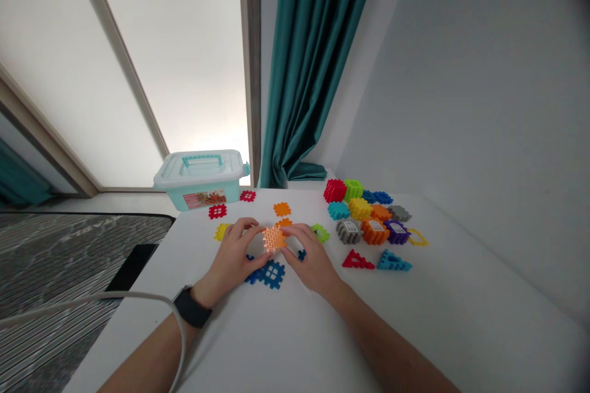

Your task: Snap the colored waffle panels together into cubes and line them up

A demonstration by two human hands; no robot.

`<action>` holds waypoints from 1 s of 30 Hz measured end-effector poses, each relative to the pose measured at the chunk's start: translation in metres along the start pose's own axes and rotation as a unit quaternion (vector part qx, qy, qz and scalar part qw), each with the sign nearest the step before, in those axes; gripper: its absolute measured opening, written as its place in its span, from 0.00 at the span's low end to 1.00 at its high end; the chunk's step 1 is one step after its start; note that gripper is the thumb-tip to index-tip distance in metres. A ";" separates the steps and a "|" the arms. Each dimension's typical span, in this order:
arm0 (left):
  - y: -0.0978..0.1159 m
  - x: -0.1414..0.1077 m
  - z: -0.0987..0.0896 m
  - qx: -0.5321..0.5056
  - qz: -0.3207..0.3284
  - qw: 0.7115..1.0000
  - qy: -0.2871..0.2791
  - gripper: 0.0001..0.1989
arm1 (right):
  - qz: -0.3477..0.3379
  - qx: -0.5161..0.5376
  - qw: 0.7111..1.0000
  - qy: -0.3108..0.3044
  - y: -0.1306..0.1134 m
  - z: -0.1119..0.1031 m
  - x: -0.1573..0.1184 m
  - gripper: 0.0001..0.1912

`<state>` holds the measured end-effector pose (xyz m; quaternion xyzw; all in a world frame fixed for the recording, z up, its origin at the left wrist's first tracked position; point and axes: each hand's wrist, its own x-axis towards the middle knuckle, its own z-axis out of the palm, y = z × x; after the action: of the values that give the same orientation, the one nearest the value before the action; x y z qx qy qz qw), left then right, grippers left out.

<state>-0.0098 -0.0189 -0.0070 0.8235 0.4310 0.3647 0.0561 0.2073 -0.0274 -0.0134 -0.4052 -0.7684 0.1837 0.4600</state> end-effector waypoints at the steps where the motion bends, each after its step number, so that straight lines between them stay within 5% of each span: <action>1: 0.000 0.000 0.000 0.000 0.003 1.000 0.003 0.22 | -0.017 -0.009 1.000 -0.007 0.000 -0.001 0.000 0.18; 7: 0.000 0.000 -0.001 -0.005 0.006 1.000 0.004 0.22 | -0.073 -0.055 0.995 -0.038 0.005 -0.006 0.000 0.21; 30: 0.001 0.000 -0.004 0.023 0.033 0.998 -0.044 0.24 | -0.048 -0.098 0.987 -0.121 0.014 -0.012 -0.001 0.29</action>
<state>-0.0120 -0.0201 -0.0038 0.8536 0.4086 0.3201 0.0442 0.2240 -0.0211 -0.0170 -0.3865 -0.8509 0.1327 0.3301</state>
